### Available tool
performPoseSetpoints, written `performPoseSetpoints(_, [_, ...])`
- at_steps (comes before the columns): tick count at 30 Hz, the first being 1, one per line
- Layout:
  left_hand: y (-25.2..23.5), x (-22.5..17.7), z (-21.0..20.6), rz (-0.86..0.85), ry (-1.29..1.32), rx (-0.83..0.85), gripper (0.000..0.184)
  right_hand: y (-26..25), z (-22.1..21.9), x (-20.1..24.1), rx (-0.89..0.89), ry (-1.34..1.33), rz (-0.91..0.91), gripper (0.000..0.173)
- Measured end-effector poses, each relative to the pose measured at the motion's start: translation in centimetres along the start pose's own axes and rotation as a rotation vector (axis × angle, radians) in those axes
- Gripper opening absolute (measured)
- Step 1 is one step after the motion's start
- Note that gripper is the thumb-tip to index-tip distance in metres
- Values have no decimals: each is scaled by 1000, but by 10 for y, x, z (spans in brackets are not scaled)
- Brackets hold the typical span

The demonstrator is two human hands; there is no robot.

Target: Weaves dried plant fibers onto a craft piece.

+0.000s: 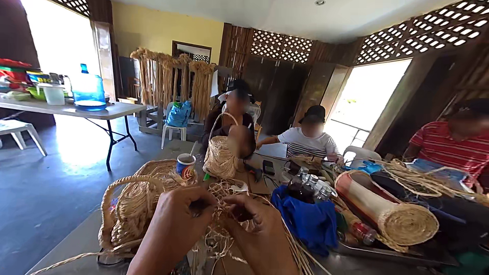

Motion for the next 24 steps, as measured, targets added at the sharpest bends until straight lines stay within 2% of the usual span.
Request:
performPoseSetpoints(5, [2, -1, -11, 8, 23, 49, 9, -1, 2, -9, -28, 122, -15, 8])
performPoseSetpoints(11, [4, -2, -15, 1, 70, 67, 9, 1, 4, -10, -50, 230, -2, 10])
performPoseSetpoints(24, [3, 0, -17, 6, 104, 130, 8, 1, 10, -10, 18, 313, 20, 10])
Point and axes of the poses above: each hand's wrist, its own y-axis away from the middle knuckle, its own z-axis out of the back of the hand, x = y × z, the point moved 4 cm from there along -y, towards the middle knuckle, and after that the axes turned 6 degrees about y, right-handed, at the moved point
